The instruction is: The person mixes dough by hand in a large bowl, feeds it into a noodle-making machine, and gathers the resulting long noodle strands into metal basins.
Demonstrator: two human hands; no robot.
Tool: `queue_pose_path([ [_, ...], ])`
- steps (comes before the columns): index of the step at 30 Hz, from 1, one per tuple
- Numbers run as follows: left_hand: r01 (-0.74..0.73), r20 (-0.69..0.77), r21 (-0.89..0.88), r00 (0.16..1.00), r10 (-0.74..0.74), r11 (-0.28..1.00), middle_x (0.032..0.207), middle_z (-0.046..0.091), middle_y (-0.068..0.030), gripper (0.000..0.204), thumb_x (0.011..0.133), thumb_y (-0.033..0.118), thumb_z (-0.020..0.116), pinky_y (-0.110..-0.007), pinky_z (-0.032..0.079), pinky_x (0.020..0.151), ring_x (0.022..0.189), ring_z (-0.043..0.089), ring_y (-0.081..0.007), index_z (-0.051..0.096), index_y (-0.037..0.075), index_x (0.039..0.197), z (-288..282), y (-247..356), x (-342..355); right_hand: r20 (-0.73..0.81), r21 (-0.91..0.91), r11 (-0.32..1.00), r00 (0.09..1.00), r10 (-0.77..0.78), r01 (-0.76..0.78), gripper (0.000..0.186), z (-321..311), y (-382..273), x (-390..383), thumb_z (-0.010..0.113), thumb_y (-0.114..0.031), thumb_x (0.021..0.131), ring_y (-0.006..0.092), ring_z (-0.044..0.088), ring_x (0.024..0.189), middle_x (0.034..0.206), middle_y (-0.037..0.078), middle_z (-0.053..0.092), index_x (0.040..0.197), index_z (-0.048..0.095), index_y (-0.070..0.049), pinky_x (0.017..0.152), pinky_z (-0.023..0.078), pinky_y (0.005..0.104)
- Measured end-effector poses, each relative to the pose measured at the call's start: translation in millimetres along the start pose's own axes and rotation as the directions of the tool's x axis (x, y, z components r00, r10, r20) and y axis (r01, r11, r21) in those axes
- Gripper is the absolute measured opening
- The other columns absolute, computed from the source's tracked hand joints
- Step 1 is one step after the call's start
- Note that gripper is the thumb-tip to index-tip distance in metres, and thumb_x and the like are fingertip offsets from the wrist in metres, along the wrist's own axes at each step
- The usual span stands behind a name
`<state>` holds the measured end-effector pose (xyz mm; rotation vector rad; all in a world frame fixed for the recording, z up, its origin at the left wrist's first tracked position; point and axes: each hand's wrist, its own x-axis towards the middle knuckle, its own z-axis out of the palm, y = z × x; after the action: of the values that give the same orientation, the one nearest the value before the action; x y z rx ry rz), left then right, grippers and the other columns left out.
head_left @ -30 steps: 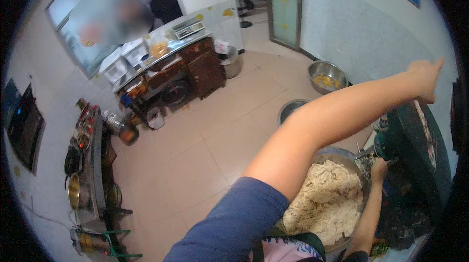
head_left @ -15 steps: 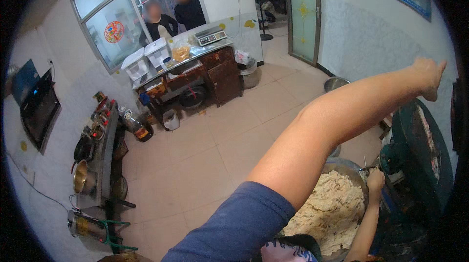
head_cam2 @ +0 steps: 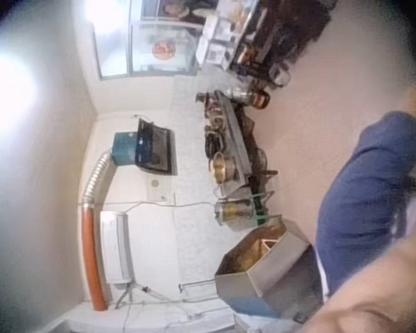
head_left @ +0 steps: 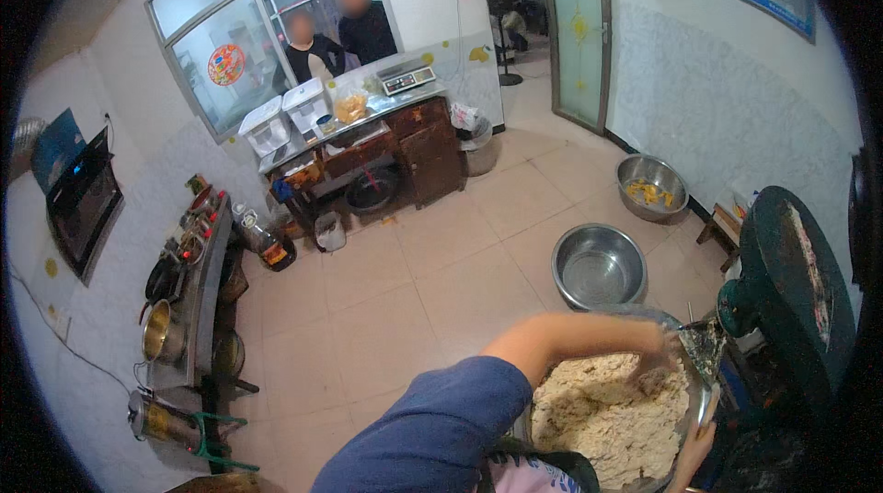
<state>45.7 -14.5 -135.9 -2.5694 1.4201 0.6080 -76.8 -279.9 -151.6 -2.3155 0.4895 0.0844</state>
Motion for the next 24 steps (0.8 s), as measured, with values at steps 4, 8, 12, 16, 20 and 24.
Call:
queue_pose_path([
  [4,-0.005,-0.013,-0.101,1.0,0.003,0.995,0.152,0.0,-0.0192,0.11,0.056,0.059,0.076,-0.063,0.011,0.108,0.138,0.003,-0.0449,0.017,0.033,0.146,49.8,29.5,4.0,-0.119,-0.05,0.977,0.97,-0.214,0.209,0.04,-9.0,21.7,-73.8,0.063,-0.03,0.085,0.0327,0.055,0.089,0.103,0.019,0.055,0.113,0.053,-0.002,0.079,0.046,0.0411],
  [8,0.258,0.168,-0.363,0.963,-0.21,0.895,0.15,0.007,-0.0213,0.089,0.072,0.057,0.064,-0.065,0.013,0.105,0.135,0.01,-0.0466,0.022,0.027,0.144,71.5,39.0,6.5,-0.177,-0.157,0.912,0.897,-0.404,0.379,0.03,-5.3,43.0,-112.5,0.064,-0.03,0.083,0.0332,0.059,0.074,0.083,0.017,0.063,0.101,0.063,-0.006,0.072,0.048,0.0412],
  [12,0.342,0.112,-0.474,0.937,-0.33,0.811,0.138,0.03,-0.0184,0.073,0.071,0.056,0.065,-0.059,0.024,0.1,0.122,0.032,-0.0435,0.042,0.026,0.133,100.8,58.1,14.9,-0.201,-0.27,0.905,0.9,-0.386,0.328,0.031,9.8,58.4,-107.4,0.064,-0.03,0.083,0.0332,0.059,0.076,0.085,0.018,0.063,0.101,0.063,-0.005,0.072,0.048,0.0418],
  [16,0.074,-0.154,-0.117,0.984,-0.091,0.99,0.127,0.041,-0.0123,0.081,0.046,0.047,0.082,-0.05,0.032,0.093,0.109,0.045,-0.0347,0.055,0.03,0.12,94.4,63.2,-25.3,-0.194,-0.347,0.893,0.91,-0.366,0.285,0.031,21.2,68.0,-100.5,0.064,-0.03,0.084,0.0332,0.059,0.078,0.087,0.019,0.063,0.101,0.062,-0.005,0.073,0.047,0.0424],
  [20,0.07,-0.321,-0.177,0.939,-0.124,0.982,0.114,0.05,-0.0118,0.051,0.052,0.024,0.075,-0.045,0.036,0.089,0.105,0.049,-0.0322,0.066,0.021,0.102,102.0,79.2,-38.1,-0.19,-0.422,0.881,0.93,-0.315,0.212,0.031,25.6,77.1,-94.1,0.064,-0.03,0.084,0.0332,0.059,0.08,0.089,0.019,0.063,0.102,0.062,-0.005,0.073,0.047,0.043],
  [24,0.013,-0.562,-0.481,0.763,-0.319,0.877,0.102,0.055,-0.0133,0.041,0.059,0.008,0.065,-0.042,0.041,0.083,0.098,0.053,-0.0328,0.064,0.011,0.1,123.5,104.2,-58.6,-0.124,-0.403,0.893,0.954,-0.273,0.203,0.043,21.3,61.4,-98.0,0.066,-0.034,0.082,0.0314,0.059,0.092,0.104,0.022,0.061,0.112,0.06,-0.005,0.076,0.047,0.0428],
])
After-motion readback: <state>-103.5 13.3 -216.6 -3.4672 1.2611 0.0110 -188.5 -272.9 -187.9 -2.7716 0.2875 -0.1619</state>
